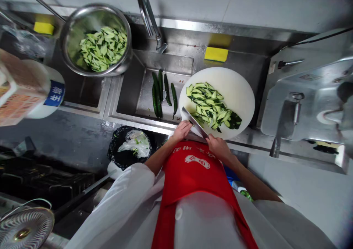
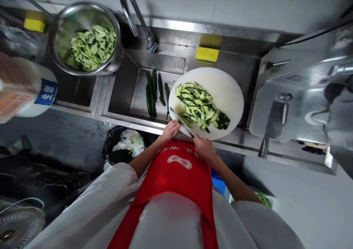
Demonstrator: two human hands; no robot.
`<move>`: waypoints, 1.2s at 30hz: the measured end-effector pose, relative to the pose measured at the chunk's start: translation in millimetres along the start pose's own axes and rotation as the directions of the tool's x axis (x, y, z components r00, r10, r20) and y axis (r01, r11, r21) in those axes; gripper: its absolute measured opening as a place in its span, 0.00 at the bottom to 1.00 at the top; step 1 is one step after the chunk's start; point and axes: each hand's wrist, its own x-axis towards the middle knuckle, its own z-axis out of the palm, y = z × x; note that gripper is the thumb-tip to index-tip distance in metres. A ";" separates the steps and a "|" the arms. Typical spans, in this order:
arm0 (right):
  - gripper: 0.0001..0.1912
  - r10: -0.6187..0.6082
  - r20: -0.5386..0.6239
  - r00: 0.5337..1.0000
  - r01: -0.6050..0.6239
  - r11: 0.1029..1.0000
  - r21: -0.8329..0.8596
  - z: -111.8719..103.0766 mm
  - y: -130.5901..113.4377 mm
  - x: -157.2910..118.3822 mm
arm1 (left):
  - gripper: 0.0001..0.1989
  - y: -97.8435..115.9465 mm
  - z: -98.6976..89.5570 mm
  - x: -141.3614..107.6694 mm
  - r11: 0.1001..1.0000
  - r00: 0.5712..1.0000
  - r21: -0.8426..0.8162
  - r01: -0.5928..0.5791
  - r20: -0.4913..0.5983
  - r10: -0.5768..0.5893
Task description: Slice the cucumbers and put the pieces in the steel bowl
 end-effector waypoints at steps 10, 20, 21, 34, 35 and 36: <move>0.18 -0.051 -0.060 0.997 0.051 0.999 -0.013 1.2 4.8 -18.8 | 0.12 -1.0 0.8 -1.2 0.999 1.000 0.053 -0.007 0.022 0.006; 0.18 -0.037 -0.006 0.999 0.037 0.999 -0.001 -0.5 -4.5 -3.6 | 0.11 3.6 -3.2 2.9 0.999 0.999 0.027 0.027 0.023 -0.028; 0.18 -0.034 -0.004 0.999 0.034 0.999 0.010 -3.6 -3.8 -3.4 | 0.11 7.0 -7.0 5.6 0.999 1.000 0.029 0.024 0.015 -0.025; 0.17 -0.126 -0.036 0.991 0.129 0.988 0.090 0.4 5.6 -26.9 | 0.10 118.9 62.3 191.1 0.901 0.745 0.080 -0.427 0.596 0.300; 0.17 -0.118 -0.042 0.992 0.122 0.987 0.102 1.8 5.2 -25.8 | 0.12 119.0 77.8 191.8 0.871 0.682 0.097 -0.482 0.666 0.303; 0.16 -0.109 -0.047 0.993 0.114 0.986 0.119 3.0 5.0 -24.7 | 0.13 117.7 90.3 190.4 0.850 0.644 0.111 -0.515 0.705 0.297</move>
